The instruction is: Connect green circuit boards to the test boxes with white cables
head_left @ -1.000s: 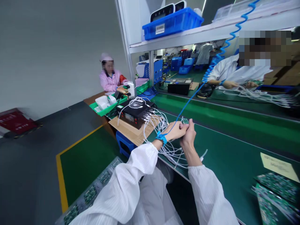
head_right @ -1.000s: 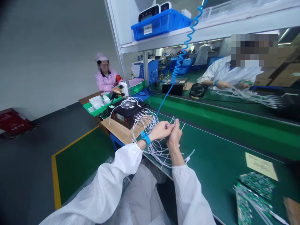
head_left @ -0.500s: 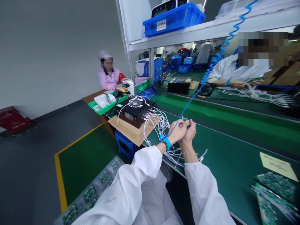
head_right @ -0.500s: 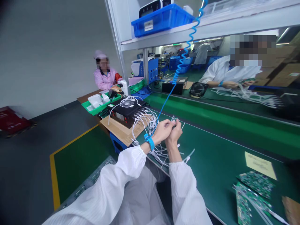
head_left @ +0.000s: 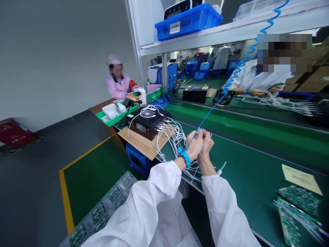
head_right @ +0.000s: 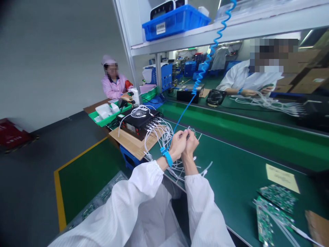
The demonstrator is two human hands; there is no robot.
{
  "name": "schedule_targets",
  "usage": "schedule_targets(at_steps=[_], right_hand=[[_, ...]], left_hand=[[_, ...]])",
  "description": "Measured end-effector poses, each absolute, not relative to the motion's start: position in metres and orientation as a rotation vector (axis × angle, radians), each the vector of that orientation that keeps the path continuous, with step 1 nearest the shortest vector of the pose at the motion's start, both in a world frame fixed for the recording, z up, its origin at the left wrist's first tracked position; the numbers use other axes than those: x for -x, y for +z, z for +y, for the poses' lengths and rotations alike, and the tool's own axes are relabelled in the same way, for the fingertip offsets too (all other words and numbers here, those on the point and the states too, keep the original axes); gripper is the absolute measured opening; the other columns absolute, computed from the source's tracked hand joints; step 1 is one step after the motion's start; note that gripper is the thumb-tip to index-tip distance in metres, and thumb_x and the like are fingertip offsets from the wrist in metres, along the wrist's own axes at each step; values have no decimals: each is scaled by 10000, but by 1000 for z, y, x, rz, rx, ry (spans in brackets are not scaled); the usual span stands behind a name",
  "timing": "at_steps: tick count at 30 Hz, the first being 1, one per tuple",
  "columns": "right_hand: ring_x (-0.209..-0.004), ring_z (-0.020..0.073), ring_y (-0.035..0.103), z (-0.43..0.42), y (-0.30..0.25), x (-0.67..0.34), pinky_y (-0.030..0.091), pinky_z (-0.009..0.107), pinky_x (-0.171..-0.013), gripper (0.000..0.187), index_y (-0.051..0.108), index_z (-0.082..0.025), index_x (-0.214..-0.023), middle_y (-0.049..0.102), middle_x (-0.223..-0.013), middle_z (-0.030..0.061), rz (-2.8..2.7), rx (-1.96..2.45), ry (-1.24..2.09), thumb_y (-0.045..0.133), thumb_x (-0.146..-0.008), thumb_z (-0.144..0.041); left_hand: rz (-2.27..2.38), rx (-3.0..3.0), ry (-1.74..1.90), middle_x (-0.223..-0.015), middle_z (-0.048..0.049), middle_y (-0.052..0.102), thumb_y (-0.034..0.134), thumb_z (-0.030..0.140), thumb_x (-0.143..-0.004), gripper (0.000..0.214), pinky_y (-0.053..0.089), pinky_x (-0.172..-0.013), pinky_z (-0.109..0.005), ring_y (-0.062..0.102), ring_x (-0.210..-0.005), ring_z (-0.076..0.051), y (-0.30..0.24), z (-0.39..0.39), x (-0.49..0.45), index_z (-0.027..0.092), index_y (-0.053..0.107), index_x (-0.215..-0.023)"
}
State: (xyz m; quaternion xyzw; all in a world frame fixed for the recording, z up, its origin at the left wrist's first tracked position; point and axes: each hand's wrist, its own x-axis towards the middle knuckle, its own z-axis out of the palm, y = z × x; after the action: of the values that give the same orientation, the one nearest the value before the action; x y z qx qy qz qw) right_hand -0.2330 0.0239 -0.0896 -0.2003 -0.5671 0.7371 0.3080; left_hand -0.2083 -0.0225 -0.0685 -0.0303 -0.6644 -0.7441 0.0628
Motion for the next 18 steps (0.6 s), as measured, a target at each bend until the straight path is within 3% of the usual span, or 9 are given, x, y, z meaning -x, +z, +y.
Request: schedule_targets(at_steps=[3,6,8,10,13,18], right_hand=[[-588,124,477,22,-89,234,395,264,-552,247,574,-205,-654,554,-602,-26,-1329,470,2106,681,-758,-403],[-426,98,314,22,-87,233,303,257,-421,424,382,-250,-577,320,-472,-78,-1131,376,2335,595,-835,-511],[-387,89,262,24,-86,232,266,243,-378,475,328,-251,-578,242,-461,-89,-979,324,2469,532,-877,-559],[-383,82,278,26,-84,233,275,227,-364,515,344,-243,-589,250,-472,-85,-822,307,2560,509,-901,-617],[-392,77,318,30,-81,237,326,221,-365,577,376,-240,-614,298,-503,-77,-713,344,2564,469,-917,-721],[-409,62,354,35,-77,243,352,205,-359,540,425,-229,-667,399,-546,-78,-759,472,2408,668,-864,-670]], left_hand=[[-1965,28,-2346,-634,31,450,545,332,-997,338,354,-602,-228,420,-615,-104,-69,-25,217,184,492,-697],[-1960,-189,-2416,-610,58,361,435,403,-1046,366,329,-544,-215,353,-553,-100,-65,-32,227,202,453,-740],[-1976,-233,-2423,-602,62,359,444,455,-1039,386,329,-534,-213,349,-541,-101,-64,-40,231,204,464,-747],[-2104,-78,-2306,-616,49,445,529,470,-1003,384,378,-584,-218,433,-585,-107,-66,-48,231,196,506,-735],[-2423,247,-1856,-716,-7,619,595,471,-968,344,467,-736,-266,598,-726,-158,-72,-55,228,193,568,-768],[-2730,540,-1299,-966,-156,743,507,430,-1014,315,501,-913,-367,701,-989,-278,-79,-56,225,156,625,-912]])
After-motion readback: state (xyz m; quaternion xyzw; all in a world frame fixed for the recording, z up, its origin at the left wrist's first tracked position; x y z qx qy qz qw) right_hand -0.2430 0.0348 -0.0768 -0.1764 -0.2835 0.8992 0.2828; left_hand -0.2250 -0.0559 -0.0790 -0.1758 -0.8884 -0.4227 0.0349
